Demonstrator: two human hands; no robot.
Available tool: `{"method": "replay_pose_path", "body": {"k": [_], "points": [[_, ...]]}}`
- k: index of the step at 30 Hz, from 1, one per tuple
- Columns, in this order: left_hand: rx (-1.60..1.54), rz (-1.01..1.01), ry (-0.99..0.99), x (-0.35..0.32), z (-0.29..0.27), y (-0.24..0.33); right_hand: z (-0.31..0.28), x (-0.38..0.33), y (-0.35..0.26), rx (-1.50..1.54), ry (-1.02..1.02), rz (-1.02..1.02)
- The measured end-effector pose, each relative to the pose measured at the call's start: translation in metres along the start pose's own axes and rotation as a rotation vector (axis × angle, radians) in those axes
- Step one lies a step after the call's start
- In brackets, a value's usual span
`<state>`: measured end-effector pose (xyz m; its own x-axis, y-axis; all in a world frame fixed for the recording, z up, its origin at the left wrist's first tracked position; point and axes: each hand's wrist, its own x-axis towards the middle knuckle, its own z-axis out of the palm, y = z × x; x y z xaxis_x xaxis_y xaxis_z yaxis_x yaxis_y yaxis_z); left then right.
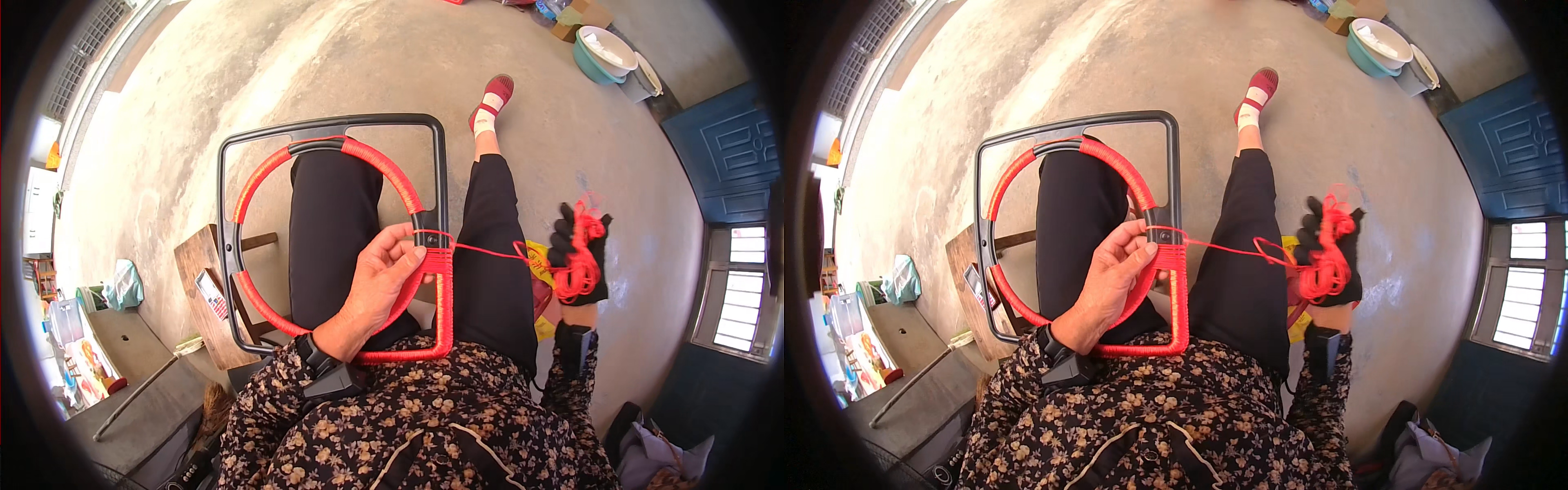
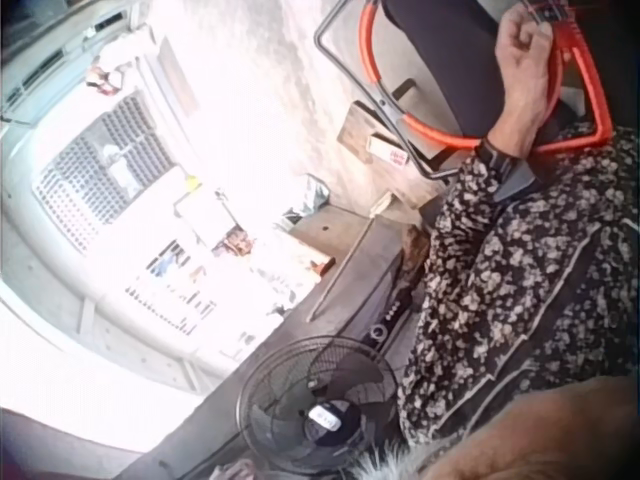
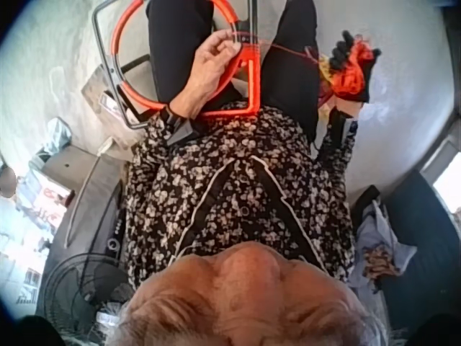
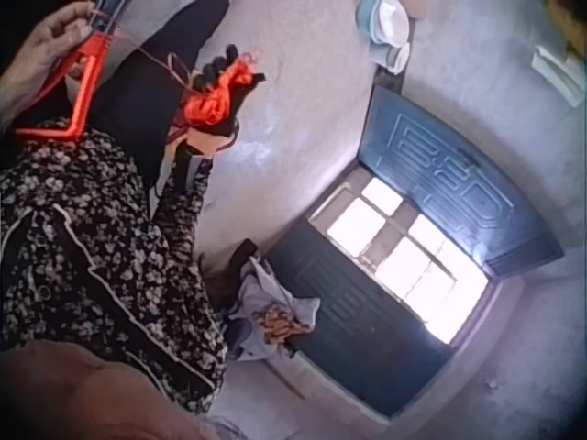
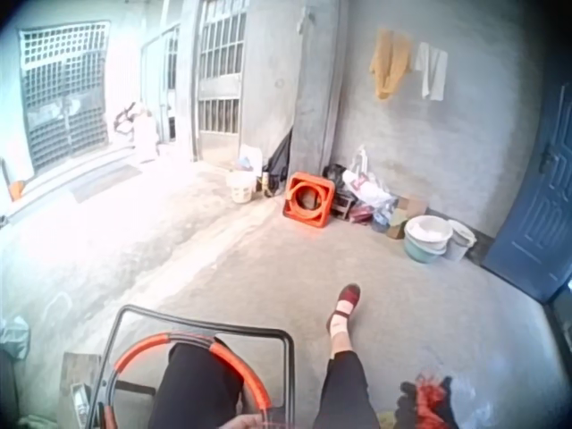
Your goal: Wrapping a circular metal frame with red plastic cord for furniture manufacturing.
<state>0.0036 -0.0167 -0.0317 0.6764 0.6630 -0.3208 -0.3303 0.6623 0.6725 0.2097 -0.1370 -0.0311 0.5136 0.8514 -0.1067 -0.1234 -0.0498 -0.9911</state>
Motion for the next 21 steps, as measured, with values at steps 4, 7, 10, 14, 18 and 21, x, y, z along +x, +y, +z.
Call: {"method": "replay_pose_path", "body": {"k": [4,7,10,14,18,21], "points": [[0.017,0.0,-0.008,0.001,-0.003,-0.003,0.004,-0.008,0.002,0.05,-0.107,0.12],[0.067,-0.026,0.03,0.0,0.002,-0.001,0.024,0.01,-0.006,0.037,-0.254,0.366],[0.131,-0.053,0.058,-0.002,0.002,0.002,0.023,0.017,-0.002,0.047,-0.43,0.587],[0.237,-0.069,0.081,-0.003,-0.001,0.002,0.047,-0.009,-0.028,-0.051,-0.168,0.308],[0.179,-0.063,0.066,-0.003,0.006,0.005,0.021,-0.026,-0.012,-0.114,-0.291,0.05],[0.112,-0.104,0.095,-0.004,0.004,0.007,-0.014,-0.005,0.006,-0.055,0.342,0.359]]}}
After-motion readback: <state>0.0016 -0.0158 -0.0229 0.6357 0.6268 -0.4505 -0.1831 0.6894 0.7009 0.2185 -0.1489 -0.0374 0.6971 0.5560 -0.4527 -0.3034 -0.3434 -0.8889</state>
